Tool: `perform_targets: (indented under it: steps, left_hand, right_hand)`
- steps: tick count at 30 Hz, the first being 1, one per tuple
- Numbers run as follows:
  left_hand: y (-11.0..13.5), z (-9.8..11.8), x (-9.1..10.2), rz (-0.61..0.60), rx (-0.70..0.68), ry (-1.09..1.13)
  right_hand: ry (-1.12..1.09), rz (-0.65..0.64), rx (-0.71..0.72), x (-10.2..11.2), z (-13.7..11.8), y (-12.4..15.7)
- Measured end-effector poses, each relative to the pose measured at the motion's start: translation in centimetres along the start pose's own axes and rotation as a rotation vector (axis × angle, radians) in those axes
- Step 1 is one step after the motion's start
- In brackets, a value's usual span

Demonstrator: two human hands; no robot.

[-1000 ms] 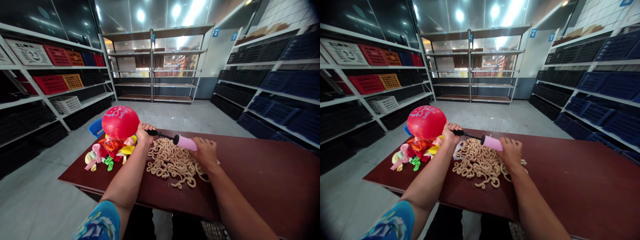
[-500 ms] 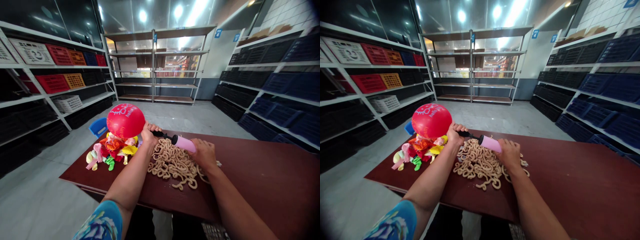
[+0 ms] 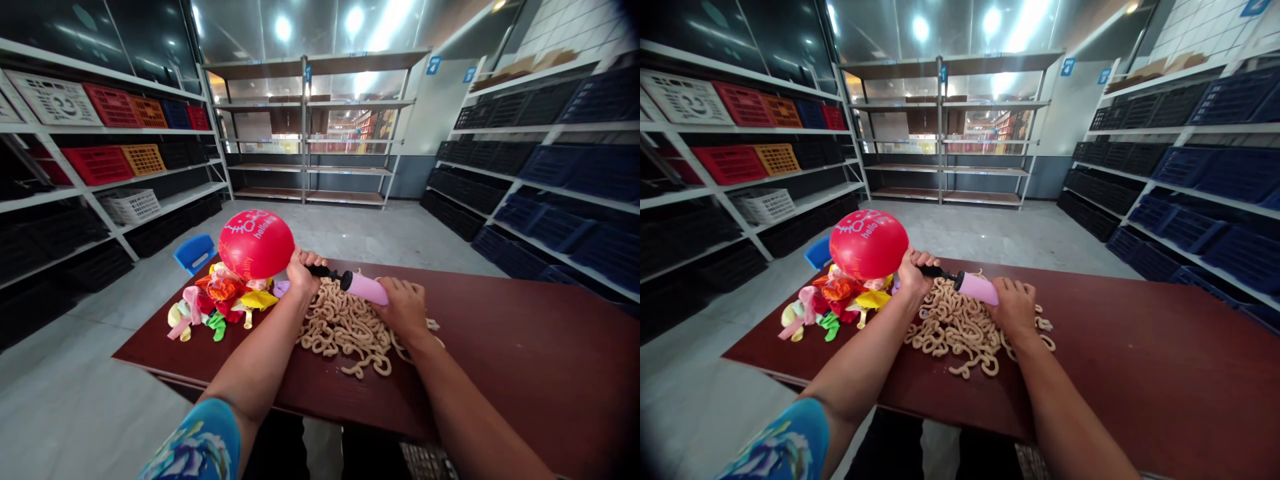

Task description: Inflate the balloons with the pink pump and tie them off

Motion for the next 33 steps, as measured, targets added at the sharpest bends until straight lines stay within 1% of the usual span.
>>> perform_targets:
  steps: [3,6,8,14,16,17,20,25,28,30,33]
  left_hand:
    - [0.7,-1.5,-0.7,-0.039,0.028,-0.013]
    - [0.6,-1.4,-0.8,-0.038,0.037,-0.034]
    - [0.1,-0.4,-0.4,-0.012,0.026,-0.044]
    - [-1.2,4.7,0.6,0.045,-0.086,-0.03]
    - [-1.3,5.6,0.8,0.051,-0.116,-0.024]
    - [-1.4,5.6,0.9,0.051,-0.121,-0.022]
    - [-1.2,4.4,0.9,0.047,-0.093,-0.015]
    - [0.1,0.4,-0.2,0.015,0.003,-0.017]
    - [0.9,-1.3,-0.9,-0.009,0.039,-0.024]
    - [1.0,-1.6,-0.9,-0.013,0.051,-0.026]
    - [0.4,-0.7,-0.5,0.007,0.038,-0.032]
  right_hand:
    - [-0.026,0.0,0.017,-0.1,-0.5,0.0]
    - [-0.045,-0.005,0.018,-0.3,-0.5,0.0]
    - [-0.044,-0.006,0.005,-0.3,-0.1,-0.1]
    - [-0.008,0.016,-0.075,0.1,2.2,-0.4]
    - [0.003,0.016,-0.088,0.1,2.5,-0.3]
    - [0.007,0.014,-0.085,0.1,2.5,-0.3]
    - [0.012,0.014,-0.049,0.2,1.6,-0.1]
    - [-0.019,0.0,0.01,0.2,-0.1,0.0]
    - [-0.045,0.003,0.024,0.2,-0.5,0.0]
    - [-0.054,0.002,0.029,0.2,-0.6,0.0]
    - [-0.05,-0.011,0.022,0.0,-0.3,-0.1]
Point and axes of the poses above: each hand's wrist, its own y-axis away from the middle knuckle, its own x-axis out of the back of the hand, z = x × y, the point moved 10 cm from there along -y, towards the middle knuckle, and after that the axes turned 4 degrees about -y, right-handed, at the moved point
